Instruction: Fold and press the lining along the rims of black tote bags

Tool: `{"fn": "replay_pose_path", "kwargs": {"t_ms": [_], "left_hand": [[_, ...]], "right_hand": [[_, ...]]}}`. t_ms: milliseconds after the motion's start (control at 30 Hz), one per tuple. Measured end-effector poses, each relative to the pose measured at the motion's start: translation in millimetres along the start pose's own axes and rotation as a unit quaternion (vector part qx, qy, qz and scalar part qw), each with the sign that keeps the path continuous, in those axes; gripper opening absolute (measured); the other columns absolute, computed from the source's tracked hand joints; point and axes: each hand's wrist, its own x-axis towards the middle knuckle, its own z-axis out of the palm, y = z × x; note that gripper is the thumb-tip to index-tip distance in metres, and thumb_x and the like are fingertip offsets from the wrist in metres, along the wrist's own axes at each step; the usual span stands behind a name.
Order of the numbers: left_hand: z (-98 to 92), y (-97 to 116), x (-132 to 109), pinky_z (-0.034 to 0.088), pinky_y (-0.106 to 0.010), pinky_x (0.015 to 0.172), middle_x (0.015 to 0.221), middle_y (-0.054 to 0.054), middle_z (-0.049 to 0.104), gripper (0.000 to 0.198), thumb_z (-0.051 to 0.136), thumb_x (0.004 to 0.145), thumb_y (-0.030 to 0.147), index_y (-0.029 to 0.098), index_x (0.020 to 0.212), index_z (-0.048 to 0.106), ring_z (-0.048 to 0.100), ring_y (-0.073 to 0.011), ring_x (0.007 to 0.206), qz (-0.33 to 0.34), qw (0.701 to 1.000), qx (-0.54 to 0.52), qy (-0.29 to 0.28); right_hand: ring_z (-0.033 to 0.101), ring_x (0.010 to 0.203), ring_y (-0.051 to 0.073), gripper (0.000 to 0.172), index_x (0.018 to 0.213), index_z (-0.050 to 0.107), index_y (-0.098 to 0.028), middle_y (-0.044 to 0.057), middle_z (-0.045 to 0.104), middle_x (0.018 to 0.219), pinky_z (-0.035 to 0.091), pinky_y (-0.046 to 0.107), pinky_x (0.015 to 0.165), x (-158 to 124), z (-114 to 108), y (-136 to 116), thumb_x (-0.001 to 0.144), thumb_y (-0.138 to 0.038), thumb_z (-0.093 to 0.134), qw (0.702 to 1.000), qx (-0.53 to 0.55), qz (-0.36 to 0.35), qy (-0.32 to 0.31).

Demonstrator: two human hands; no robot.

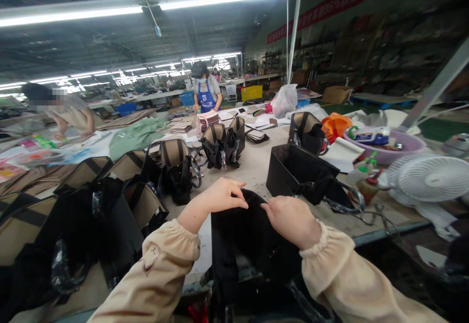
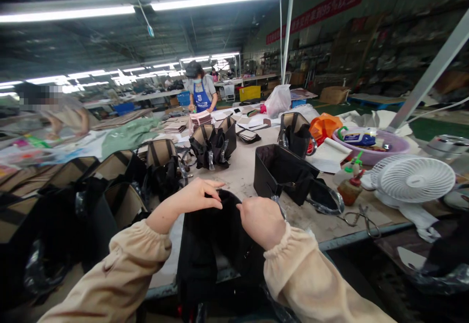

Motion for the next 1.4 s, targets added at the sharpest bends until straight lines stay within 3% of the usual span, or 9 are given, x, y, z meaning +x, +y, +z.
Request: {"fn": "replay_pose_path", "kwargs": {"t_ms": [167,367,567,867,1400], "left_hand": [[4.4,-3.7,-1.2,0.044,-0.028,0.091,0.11,-0.008,0.068,0.031,0.069,0.071,0.041,0.021,0.094,0.072,0.062,-0.0221,0.103,0.003,0.999,0.048,0.02],[10.8,-0.1,11.5,0.045,-0.024,0.077,0.089,-0.004,0.071,0.025,0.064,0.076,0.042,0.019,0.082,0.073,0.064,-0.0176,0.085,0.043,0.994,0.094,0.035],[10.3,-2.5,13.2,0.041,-0.022,0.063,0.07,-0.002,0.068,0.025,0.059,0.081,0.036,0.017,0.067,0.069,0.06,-0.0137,0.067,0.023,0.989,0.137,0.059],[11.8,-8.5,6.0,0.037,-0.026,0.057,0.069,-0.003,0.069,0.028,0.055,0.081,0.036,0.018,0.065,0.069,0.062,-0.0167,0.067,0.013,0.973,0.213,0.092],[17.1,-3.3,5.0,0.044,-0.03,0.06,0.075,-0.008,0.072,0.032,0.049,0.082,0.039,0.018,0.074,0.072,0.066,-0.0225,0.074,-0.044,0.962,0.245,0.115]], "right_hand": [[0.066,0.069,0.022,0.039,0.07,0.066,-0.019,0.007,0.07,0.073,0.037,0.029,0.056,0.2,5.2,11.9,0.091,-0.037,0.039,1.0,0.004,0.001,-0.002],[0.065,0.067,0.021,0.037,0.07,0.064,-0.019,0.007,0.07,0.072,0.035,0.029,0.055,-3.4,1.6,8.6,0.091,-0.037,0.039,1.0,-0.004,0.002,-0.003],[0.064,0.067,0.02,0.038,0.068,0.063,-0.021,0.006,0.069,0.07,0.035,0.029,0.055,-4.2,0.1,2.5,0.092,-0.038,0.038,1.0,-0.011,-0.013,0.003],[0.063,0.065,0.019,0.039,0.067,0.061,-0.021,0.005,0.068,0.069,0.031,0.029,0.053,-3.7,-4.1,-7.4,0.092,-0.038,0.038,0.999,-0.023,-0.023,-0.006],[0.061,0.062,0.016,0.039,0.064,0.059,-0.02,0.004,0.067,0.067,0.026,0.03,0.053,-1.7,-7.3,-12.8,0.092,-0.038,0.039,0.999,-0.038,-0.035,-0.015]]}}
